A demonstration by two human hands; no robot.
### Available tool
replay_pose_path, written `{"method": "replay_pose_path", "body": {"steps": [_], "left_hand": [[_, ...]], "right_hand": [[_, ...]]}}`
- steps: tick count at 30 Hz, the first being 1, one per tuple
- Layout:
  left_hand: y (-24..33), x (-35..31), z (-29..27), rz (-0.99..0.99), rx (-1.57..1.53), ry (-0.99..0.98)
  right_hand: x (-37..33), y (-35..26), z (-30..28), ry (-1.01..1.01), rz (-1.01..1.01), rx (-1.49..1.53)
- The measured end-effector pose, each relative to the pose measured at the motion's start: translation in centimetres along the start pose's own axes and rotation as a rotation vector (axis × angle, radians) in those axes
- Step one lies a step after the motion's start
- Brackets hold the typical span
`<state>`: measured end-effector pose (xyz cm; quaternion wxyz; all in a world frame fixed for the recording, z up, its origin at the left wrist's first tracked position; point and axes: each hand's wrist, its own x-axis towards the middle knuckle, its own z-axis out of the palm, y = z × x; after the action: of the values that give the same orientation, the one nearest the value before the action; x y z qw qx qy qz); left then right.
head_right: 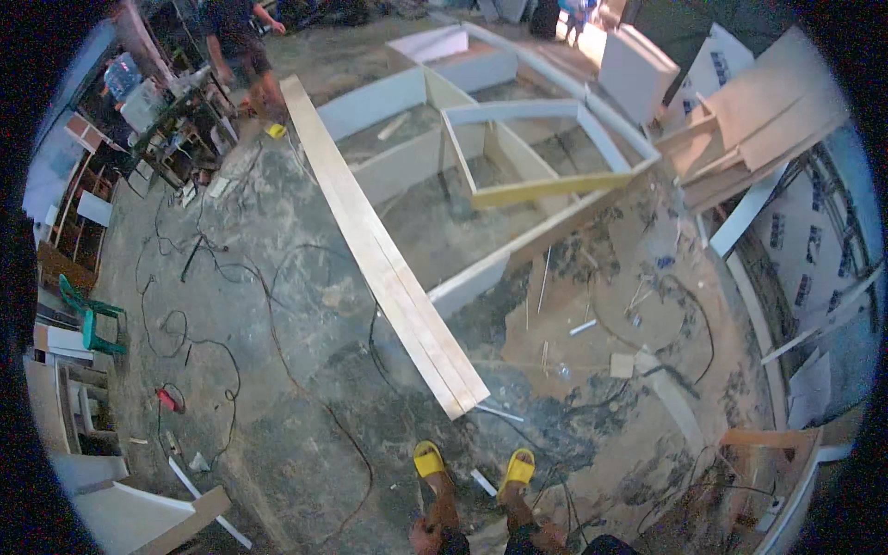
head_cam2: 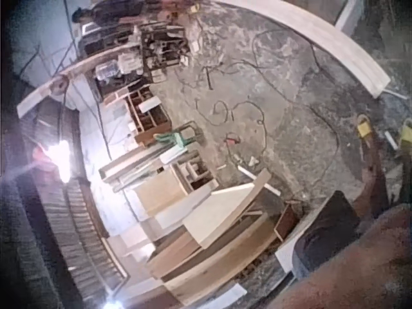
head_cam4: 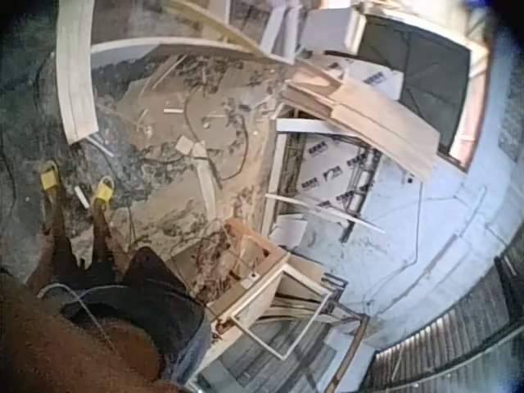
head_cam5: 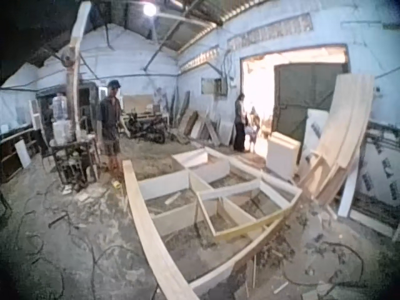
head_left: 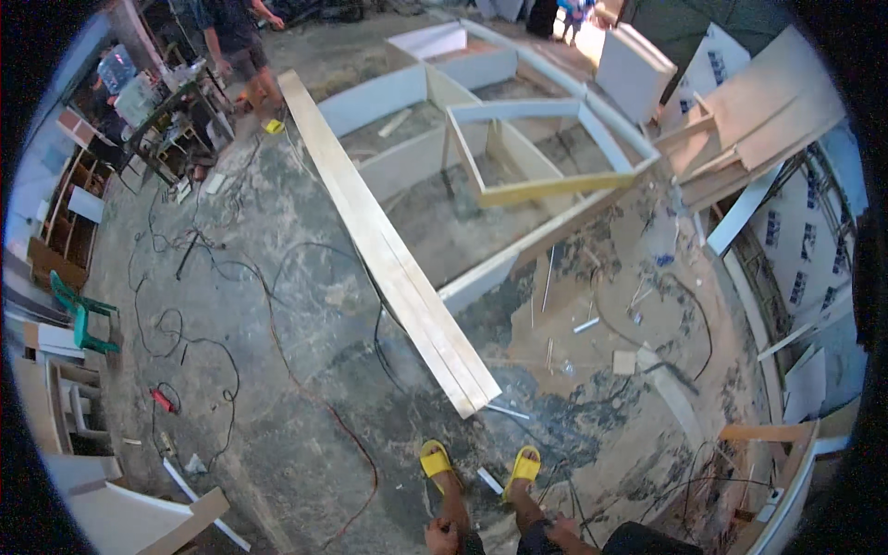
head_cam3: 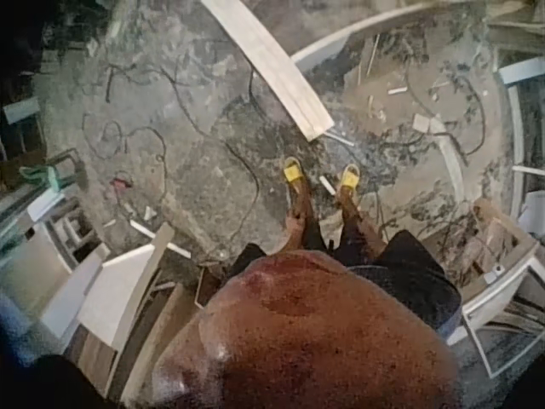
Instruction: The person carries wooden strips across the room and places them on a wooden board. The person then pours glue from a bottle onto the wooden strip and spreads it with an applicator card.
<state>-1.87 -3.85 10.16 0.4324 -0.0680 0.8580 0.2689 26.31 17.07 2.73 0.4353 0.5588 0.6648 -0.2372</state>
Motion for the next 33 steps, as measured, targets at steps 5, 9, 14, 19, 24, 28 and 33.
{"method": "replay_pose_path", "body": {"steps": [5,9,14,19,24,28,33], "left_hand": [[-8.6,3.4,-5.1,0.130,0.032,0.145],[-4.5,3.5,-16.3,0.125,-0.139,-0.070],[-5.8,1.6,-25.6,0.169,-0.665,0.117],[-6.6,0.0,-32.3,0.023,-0.773,0.153],[-7.0,0.0,-34.1,-0.064,-0.605,0.172],[-5.5,2.0,-37.2,-0.106,-0.324,0.115],[3.4,10.1,-43.8,-0.097,-0.142,0.076]], "right_hand": [[-6.2,-3.3,-8.0,0.095,-0.169,0.143],[-8.9,-9.4,-14.4,0.254,-0.386,0.205],[-17.0,-20.4,-22.4,0.316,-0.585,0.227],[-21.1,-26.0,-27.2,0.164,-0.609,0.524],[-14.1,-23.0,-26.1,0.497,-0.625,0.220],[-14.4,-25.8,-25.3,0.267,-0.356,0.283],[-14.7,-31.4,-25.5,0.429,-0.586,0.457]]}}
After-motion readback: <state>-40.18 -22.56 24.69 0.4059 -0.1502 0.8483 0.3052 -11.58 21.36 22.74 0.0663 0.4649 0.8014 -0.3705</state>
